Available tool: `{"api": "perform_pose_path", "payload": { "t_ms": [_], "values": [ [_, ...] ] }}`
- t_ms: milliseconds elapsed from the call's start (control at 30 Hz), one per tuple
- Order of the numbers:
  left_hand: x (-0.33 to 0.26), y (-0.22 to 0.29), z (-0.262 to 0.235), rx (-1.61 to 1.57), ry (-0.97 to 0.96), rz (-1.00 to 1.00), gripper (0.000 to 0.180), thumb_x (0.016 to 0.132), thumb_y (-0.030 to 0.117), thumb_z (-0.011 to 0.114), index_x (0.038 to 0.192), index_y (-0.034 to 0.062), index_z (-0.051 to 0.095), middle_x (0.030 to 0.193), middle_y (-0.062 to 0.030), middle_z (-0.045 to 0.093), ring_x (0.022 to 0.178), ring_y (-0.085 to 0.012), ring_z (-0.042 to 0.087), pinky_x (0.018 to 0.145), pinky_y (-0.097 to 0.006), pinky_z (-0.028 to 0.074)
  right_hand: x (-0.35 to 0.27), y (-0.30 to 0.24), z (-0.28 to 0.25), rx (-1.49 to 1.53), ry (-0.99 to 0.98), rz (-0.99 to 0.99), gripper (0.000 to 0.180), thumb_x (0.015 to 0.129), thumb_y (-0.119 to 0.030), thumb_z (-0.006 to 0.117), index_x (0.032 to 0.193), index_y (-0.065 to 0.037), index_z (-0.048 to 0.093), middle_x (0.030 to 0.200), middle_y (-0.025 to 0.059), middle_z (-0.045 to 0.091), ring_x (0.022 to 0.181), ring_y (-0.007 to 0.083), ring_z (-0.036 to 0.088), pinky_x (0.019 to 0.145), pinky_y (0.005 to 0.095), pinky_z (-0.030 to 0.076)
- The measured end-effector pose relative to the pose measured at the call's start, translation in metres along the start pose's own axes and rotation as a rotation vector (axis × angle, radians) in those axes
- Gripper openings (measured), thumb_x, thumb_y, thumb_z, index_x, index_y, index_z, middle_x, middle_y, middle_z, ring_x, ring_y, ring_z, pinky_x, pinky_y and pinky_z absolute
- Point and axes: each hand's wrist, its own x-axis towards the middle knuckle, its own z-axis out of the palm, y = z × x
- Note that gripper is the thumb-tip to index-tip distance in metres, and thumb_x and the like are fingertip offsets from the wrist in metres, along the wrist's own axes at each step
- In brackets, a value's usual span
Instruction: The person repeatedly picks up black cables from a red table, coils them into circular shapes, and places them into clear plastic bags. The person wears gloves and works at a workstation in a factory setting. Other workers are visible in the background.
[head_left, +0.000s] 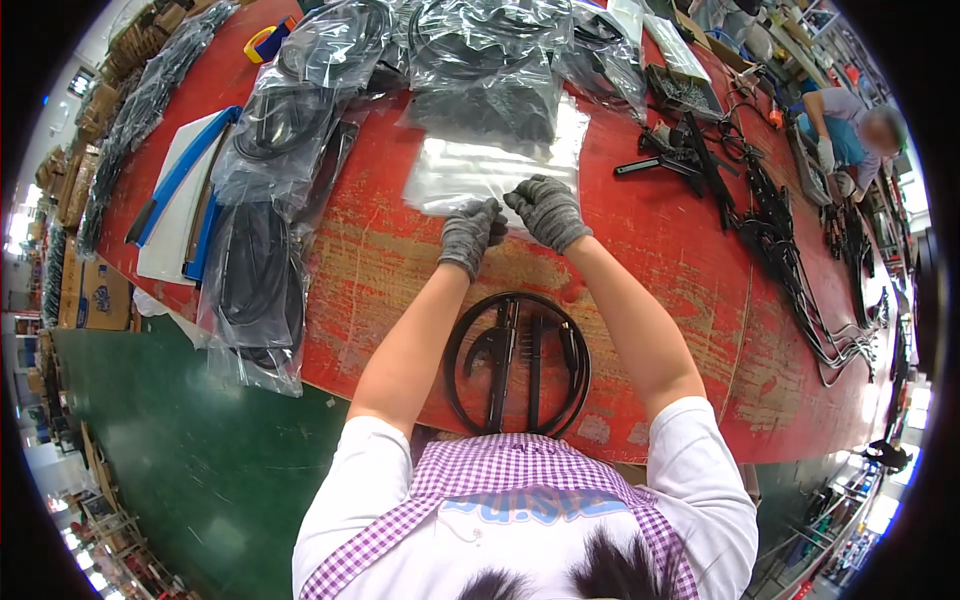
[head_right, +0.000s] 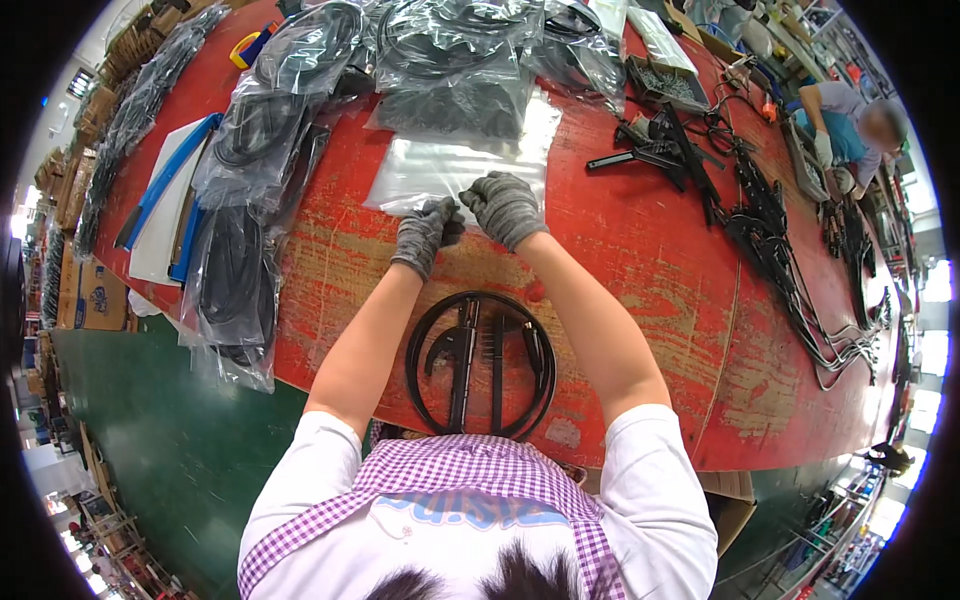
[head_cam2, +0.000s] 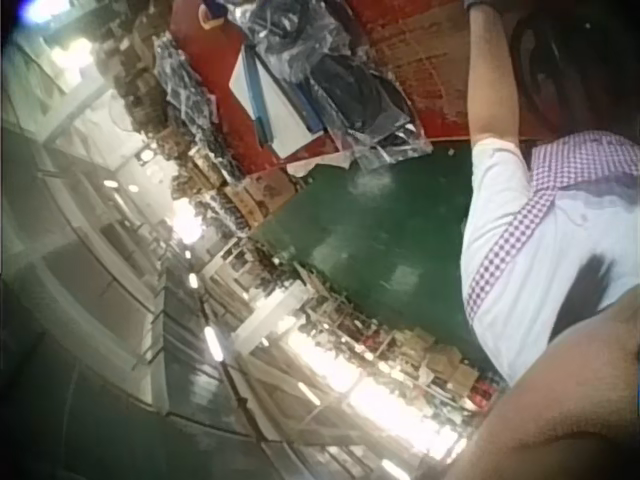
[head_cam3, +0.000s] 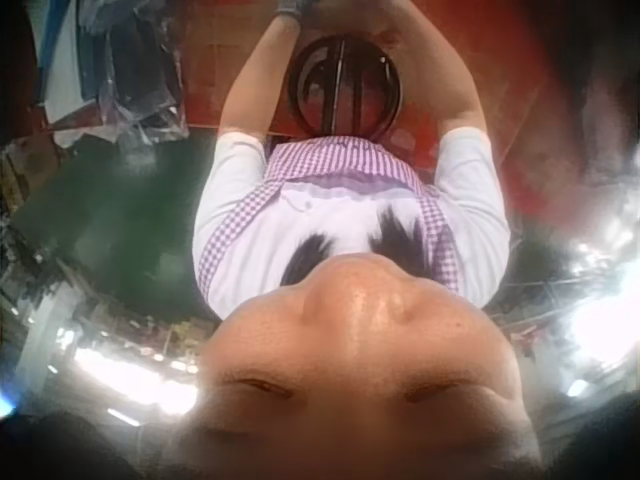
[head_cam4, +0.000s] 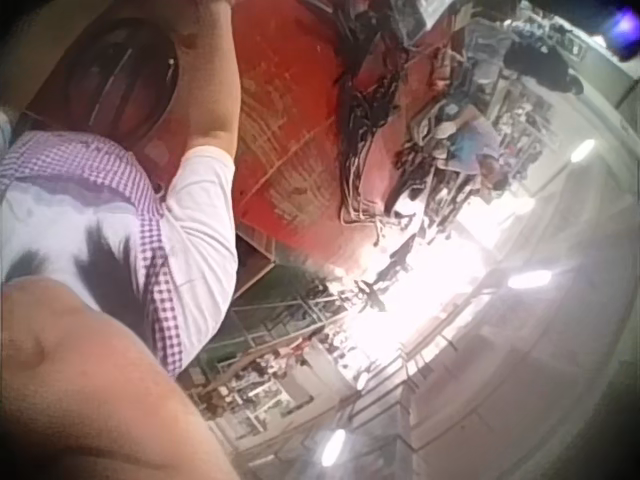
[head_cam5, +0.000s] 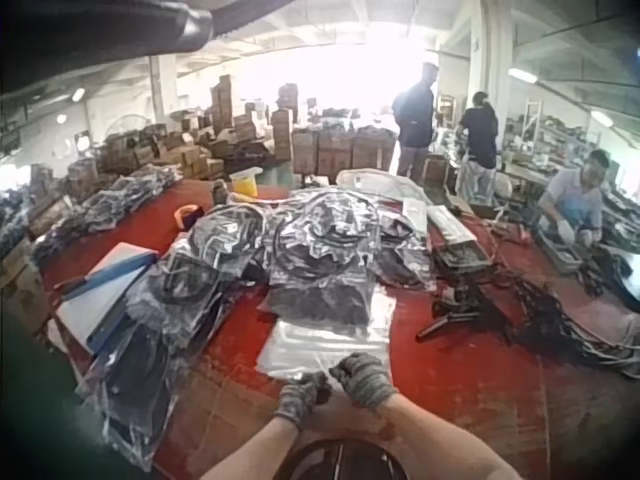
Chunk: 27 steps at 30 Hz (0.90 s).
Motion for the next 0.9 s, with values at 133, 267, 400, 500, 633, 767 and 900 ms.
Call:
{"api": "perform_pose_path", "payload": {
  "t_ms": [133, 267, 400, 500, 633, 767, 900],
  "values": [
    [-0.020, -0.012, -0.011, -0.092, 0.081, 0.039, 0.024, 0.082, 0.026, 0.062, 0.070, 0.0052, 0.060, 0.058, -0.0050, 0.058, 0.045, -0.0139, 0.054, 0.042, -0.026, 0.044, -0.004, 0.008, 0.003, -0.028, 0.254, 0.183, 0.026, 0.080, -0.029, 0.054, 0.077, -0.004, 0.063, 0.080, 0.0155, 0.060, 0.080, 0.0336, 0.056, 0.072, 0.0418, 0.044],
    [-0.031, -0.040, -0.044, 0.082, 0.063, 0.000, 0.027, 0.078, 0.033, 0.066, 0.069, 0.0086, 0.060, 0.057, -0.0015, 0.056, 0.044, -0.0109, 0.051, 0.040, -0.025, 0.042, -0.018, -0.004, -0.003, 0.121, 0.167, 0.073, 0.031, 0.075, -0.036, 0.063, 0.081, -0.006, 0.064, 0.082, 0.0146, 0.060, 0.081, 0.0325, 0.055, 0.072, 0.0412, 0.044],
    [-0.029, -0.038, -0.039, 0.097, 0.092, 0.060, 0.033, 0.078, 0.040, 0.064, 0.068, 0.0082, 0.061, 0.055, -0.0002, 0.054, 0.041, -0.0092, 0.046, 0.039, -0.024, 0.036, -0.062, -0.045, 0.007, -0.308, 0.145, -0.166, 0.041, 0.063, -0.043, 0.072, 0.087, -0.011, 0.064, 0.089, 0.0123, 0.059, 0.092, 0.0297, 0.054, 0.079, 0.0389, 0.043],
    [-0.036, -0.026, -0.028, 0.194, 0.129, 0.047, 0.033, 0.076, 0.035, 0.068, 0.066, 0.0050, 0.062, 0.052, 0.0006, 0.052, 0.042, -0.0083, 0.044, 0.041, -0.023, 0.034, -0.063, -0.023, 0.012, -0.277, 0.064, -0.115, 0.040, 0.067, -0.043, 0.069, 0.091, -0.011, 0.064, 0.087, 0.0100, 0.061, 0.090, 0.0256, 0.056, 0.078, 0.0360, 0.044],
    [-0.038, -0.036, -0.041, 0.151, 0.137, 0.047, 0.033, 0.076, 0.036, 0.068, 0.063, 0.0062, 0.060, 0.053, 0.0004, 0.052, 0.042, -0.0078, 0.045, 0.040, -0.023, 0.034, -0.052, -0.006, -0.002, 0.323, -0.305, 0.139, 0.032, 0.074, -0.038, 0.066, 0.089, -0.009, 0.066, 0.078, 0.0114, 0.064, 0.078, 0.0259, 0.058, 0.074, 0.0346, 0.045],
    [-0.054, -0.042, -0.043, 0.074, 0.181, 0.112, 0.027, 0.076, 0.030, 0.070, 0.068, 0.0060, 0.060, 0.051, 0.0030, 0.050, 0.040, -0.0064, 0.043, 0.038, -0.022, 0.034, -0.053, 0.008, 0.005, 0.892, -0.005, 0.439, 0.028, 0.080, -0.025, 0.064, 0.089, 0.002, 0.065, 0.084, 0.0085, 0.066, 0.077, 0.0130, 0.057, 0.072, 0.0293, 0.046],
    [-0.076, -0.035, -0.038, 0.964, 0.587, 0.867, 0.013, 0.075, 0.017, 0.066, 0.081, 0.0079, 0.059, 0.090, -0.0115, 0.057, 0.085, -0.0224, 0.051, 0.072, -0.035, 0.041, -0.061, 0.002, 0.001, 0.730, 0.176, 0.276, 0.023, 0.082, -0.024, 0.060, 0.092, -0.004, 0.065, 0.083, 0.0123, 0.066, 0.075, 0.0198, 0.061, 0.072, 0.0310, 0.046]
  ]
}}
